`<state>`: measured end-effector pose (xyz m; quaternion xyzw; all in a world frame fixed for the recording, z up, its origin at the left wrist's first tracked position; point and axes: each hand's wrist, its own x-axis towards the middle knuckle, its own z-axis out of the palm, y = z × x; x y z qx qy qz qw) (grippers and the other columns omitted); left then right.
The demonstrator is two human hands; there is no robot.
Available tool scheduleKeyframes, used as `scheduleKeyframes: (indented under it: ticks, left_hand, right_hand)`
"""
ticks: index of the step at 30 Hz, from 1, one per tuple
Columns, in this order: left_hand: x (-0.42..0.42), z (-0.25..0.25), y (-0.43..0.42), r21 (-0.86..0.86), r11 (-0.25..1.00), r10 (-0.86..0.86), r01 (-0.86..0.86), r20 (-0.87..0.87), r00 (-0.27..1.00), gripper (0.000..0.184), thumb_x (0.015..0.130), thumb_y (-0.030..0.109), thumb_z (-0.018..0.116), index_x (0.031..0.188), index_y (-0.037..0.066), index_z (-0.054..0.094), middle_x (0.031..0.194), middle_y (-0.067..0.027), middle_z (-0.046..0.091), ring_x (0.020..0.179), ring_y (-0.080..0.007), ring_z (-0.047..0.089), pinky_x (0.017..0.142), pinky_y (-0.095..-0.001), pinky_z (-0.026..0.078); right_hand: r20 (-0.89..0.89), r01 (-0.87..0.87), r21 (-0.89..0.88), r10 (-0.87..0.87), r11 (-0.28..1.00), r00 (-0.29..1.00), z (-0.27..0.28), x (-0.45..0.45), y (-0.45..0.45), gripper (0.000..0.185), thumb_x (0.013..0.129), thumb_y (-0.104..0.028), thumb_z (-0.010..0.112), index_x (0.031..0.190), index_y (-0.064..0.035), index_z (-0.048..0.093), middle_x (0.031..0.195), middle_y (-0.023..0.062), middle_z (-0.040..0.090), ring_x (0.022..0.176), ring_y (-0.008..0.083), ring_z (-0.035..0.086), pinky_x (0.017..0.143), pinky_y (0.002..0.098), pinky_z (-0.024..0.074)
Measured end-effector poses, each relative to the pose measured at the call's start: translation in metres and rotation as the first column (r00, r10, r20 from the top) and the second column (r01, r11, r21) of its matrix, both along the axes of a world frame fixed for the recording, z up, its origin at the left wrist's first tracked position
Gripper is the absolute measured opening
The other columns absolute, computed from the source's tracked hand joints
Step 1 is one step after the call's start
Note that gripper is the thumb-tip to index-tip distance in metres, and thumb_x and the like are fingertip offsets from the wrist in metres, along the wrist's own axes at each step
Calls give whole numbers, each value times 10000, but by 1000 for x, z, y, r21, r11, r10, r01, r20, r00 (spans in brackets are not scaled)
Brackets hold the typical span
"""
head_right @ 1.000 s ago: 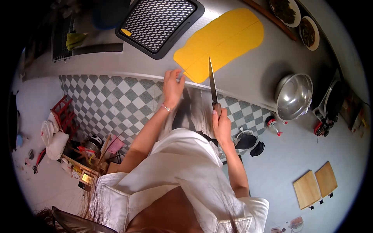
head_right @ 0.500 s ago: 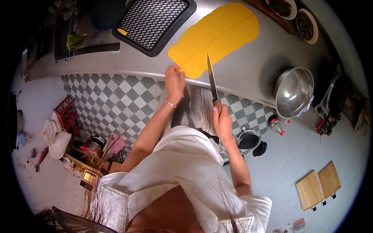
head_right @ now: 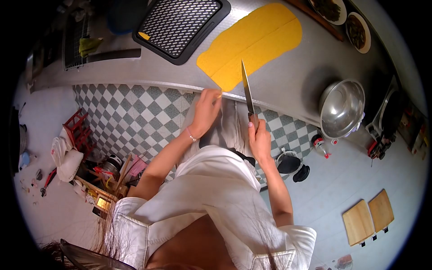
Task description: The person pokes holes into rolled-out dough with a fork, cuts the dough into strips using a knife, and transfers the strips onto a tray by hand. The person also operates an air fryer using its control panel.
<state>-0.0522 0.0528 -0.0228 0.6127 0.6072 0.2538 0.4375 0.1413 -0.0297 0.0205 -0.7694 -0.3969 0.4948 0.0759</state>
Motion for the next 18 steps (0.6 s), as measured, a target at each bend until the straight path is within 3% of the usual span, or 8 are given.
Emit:
scheduleKeyframes:
  ticks: [4,6,9,13,16,18]
  left_hand:
    - [-19,20,21,-124,987,123,-106,136,983,243,816,-14,619,1043,26,541,962,-122,552,852,-286,602,766,-347,490]
    - [-34,15,35,-53,997,67,-63,89,994,261,808,14,639,1049,21,539,980,-128,547,859,-283,600,774,-349,489]
    - [-39,-13,31,-43,998,-41,38,-61,997,309,792,69,677,1062,20,536,1002,-140,537,879,-284,590,786,-360,485]
    - [-23,-37,10,-55,996,-85,77,-165,983,368,772,142,715,1075,27,542,984,-139,540,921,-289,570,802,-381,474]
    - [-10,-44,8,-25,1000,-6,1,-194,981,335,768,131,709,1054,38,561,977,-128,550,929,-302,569,783,-389,474]
    - [-2,-46,11,23,1000,-5,11,-232,973,280,770,121,697,1012,46,580,958,-122,560,910,-306,576,763,-396,479]
  right_hand:
    - [1,-16,23,16,1000,1000,0,-3,5,322,969,-302,467,1104,-10,482,704,256,601,680,457,598,604,489,456]
    - [-8,-12,26,13,1000,1000,1,-8,9,319,970,-298,466,1087,-1,476,700,254,598,675,447,601,594,482,453]
    - [44,-76,95,72,993,996,-7,-10,4,245,989,-258,455,958,-15,450,577,68,550,466,167,547,448,312,430]
    - [48,-49,98,45,994,998,-2,-13,5,247,987,-256,459,942,-13,450,571,68,547,463,160,545,446,308,429]
    - [40,-34,68,32,997,999,-3,-12,3,263,987,-261,462,937,-3,455,576,68,548,465,154,545,446,302,430]
    - [12,2,4,-2,1000,1000,2,-12,7,276,974,-278,470,1015,-4,474,632,183,578,591,347,582,539,424,444]
